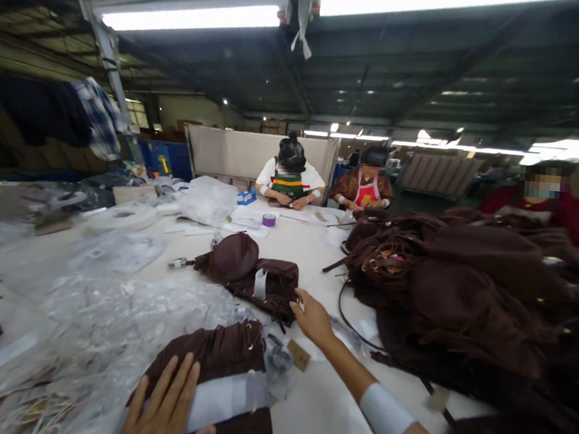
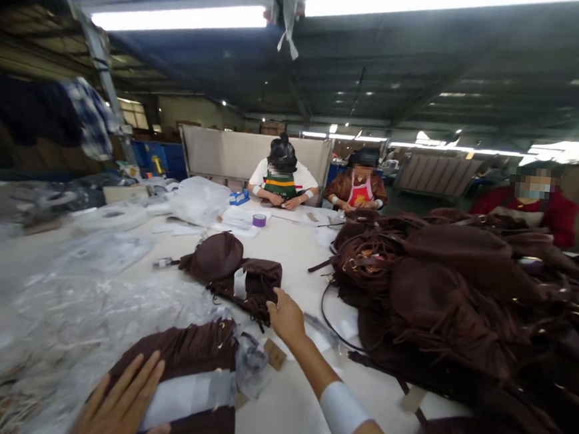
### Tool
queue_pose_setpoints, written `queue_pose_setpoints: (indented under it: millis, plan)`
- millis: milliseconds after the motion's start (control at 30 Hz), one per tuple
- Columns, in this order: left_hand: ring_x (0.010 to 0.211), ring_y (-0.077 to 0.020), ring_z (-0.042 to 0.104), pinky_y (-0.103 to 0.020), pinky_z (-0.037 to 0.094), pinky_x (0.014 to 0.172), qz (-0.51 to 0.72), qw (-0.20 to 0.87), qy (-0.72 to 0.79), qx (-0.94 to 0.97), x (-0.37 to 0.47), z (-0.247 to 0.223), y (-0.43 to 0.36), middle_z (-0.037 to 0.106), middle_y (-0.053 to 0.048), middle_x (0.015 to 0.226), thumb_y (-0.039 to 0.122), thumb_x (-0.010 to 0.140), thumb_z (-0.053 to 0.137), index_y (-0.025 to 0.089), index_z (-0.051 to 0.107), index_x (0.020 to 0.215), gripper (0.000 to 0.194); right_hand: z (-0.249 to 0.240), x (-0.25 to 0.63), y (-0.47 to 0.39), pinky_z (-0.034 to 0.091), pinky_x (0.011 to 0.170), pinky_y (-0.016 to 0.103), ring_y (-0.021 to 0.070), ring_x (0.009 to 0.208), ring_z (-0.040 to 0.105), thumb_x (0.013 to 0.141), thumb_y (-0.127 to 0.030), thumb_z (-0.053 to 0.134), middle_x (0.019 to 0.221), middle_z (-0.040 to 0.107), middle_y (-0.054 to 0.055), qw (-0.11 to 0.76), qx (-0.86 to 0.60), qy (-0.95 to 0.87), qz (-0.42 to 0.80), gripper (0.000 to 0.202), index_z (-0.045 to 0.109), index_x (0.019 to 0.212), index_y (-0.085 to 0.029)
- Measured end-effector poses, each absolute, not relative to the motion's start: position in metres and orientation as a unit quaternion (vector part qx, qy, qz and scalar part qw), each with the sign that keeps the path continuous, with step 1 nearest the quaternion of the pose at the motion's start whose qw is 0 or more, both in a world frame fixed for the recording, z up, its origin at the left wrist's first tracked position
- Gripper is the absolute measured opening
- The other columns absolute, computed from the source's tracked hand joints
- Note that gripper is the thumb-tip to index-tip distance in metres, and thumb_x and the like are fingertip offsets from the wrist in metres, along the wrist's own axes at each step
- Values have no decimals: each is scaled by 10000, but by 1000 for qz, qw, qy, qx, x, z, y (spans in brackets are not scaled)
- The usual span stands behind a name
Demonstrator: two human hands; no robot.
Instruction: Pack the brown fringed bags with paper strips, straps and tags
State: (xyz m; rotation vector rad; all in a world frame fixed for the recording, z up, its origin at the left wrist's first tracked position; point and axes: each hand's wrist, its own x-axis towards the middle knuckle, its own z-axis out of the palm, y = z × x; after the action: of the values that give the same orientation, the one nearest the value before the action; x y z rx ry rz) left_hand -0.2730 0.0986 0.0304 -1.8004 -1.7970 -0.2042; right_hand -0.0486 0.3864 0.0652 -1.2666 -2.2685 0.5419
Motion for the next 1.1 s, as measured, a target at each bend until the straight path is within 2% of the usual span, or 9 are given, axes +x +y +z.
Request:
queue_pose_setpoints:
  millis: [100, 233, 333, 433, 567, 667, 800, 1000, 1100]
  plan:
    - [1397, -363, 373, -536, 104, 1187, -66, 260, -678, -685, -260, 42, 92, 428, -174, 1508, 617, 870, 483, 78, 376, 1471, 815, 52, -67, 381, 438, 1019, 327, 222, 1183, 598, 934, -281, 526, 1298, 640, 87, 219, -436, -842, 230, 405, 558, 1323, -172]
    - [1487, -345, 170, -573, 146, 1187, -55, 147, -735, -660, -242, 69, 96, 280, -169, 1588, 589, 951, 326, 61, 277, 1506, 768, 39, -78, 378, 360, 1093, 339, 217, 1278, 517, 940, -261, 538, 1367, 589, 72, 178, -413, -853, 264, 404, 546, 1338, -192]
    - [1493, -346, 143, -606, 149, 1186, -64, 93, -743, -659, -238, 75, 100, 281, -175, 1588, 611, 956, 279, 69, 251, 1515, 779, 35, -76, 380, 367, 1088, 371, 244, 1259, 528, 928, -239, 556, 1343, 602, 100, 163, -416, -853, 271, 387, 573, 1306, -160]
    - [1491, -328, 166, -605, 160, 1194, -108, 83, -745, -653, -238, 78, 92, 262, -154, 1600, 562, 964, 320, 123, 186, 1540, 736, 49, -68, 368, 425, 1038, 372, 245, 1188, 585, 923, -234, 560, 1274, 647, 95, 180, -413, -853, 264, 349, 604, 1262, -160]
    - [1474, -254, 252, -515, 237, 1212, -231, 66, -787, -568, -244, 86, 61, 265, -72, 1610, 424, 977, 357, 227, 185, 1542, 623, 79, -56, 321, 460, 1025, 390, 236, 1175, 603, 962, -279, 499, 1278, 648, 92, 241, -385, -854, 252, 331, 601, 1257, -170]
    - [1396, -258, 412, -503, 350, 1165, -305, 37, -836, -454, -248, 83, 32, 390, -68, 1552, 427, 964, 394, 256, 291, 1505, 576, 90, -50, 273, 444, 1067, 401, 221, 1252, 555, 993, -358, 448, 1338, 611, 78, 298, -295, -872, 252, 361, 577, 1298, -214]
    - [1230, -256, 595, -466, 513, 1030, -381, -26, -853, -356, -253, 61, 5, 575, -94, 1401, 440, 965, 406, 230, 329, 1486, 567, 84, -50, 224, 449, 1080, 441, 243, 1327, 492, 984, -368, 483, 1455, 506, 61, 273, -220, -920, 174, 404, 530, 1374, -276]
    - [1265, -209, 564, -358, 503, 1047, -381, 12, -829, -409, -249, 37, 3, 565, -85, 1412, 311, 981, 388, 197, 360, 1481, 513, 44, -57, 235, 552, 970, 439, 296, 1279, 541, 921, -377, 577, 1459, 497, 70, 279, -130, -950, 43, 475, 539, 1389, -305]
    - [1259, -199, 570, -336, 535, 1005, -378, 91, -827, -407, -239, 26, 13, 565, -88, 1412, 247, 979, 358, 223, 187, 1547, 594, 26, -56, 259, 570, 949, 451, 304, 1248, 565, 887, -398, 604, 1421, 535, 39, 257, -124, -957, 53, 493, 542, 1376, -392]
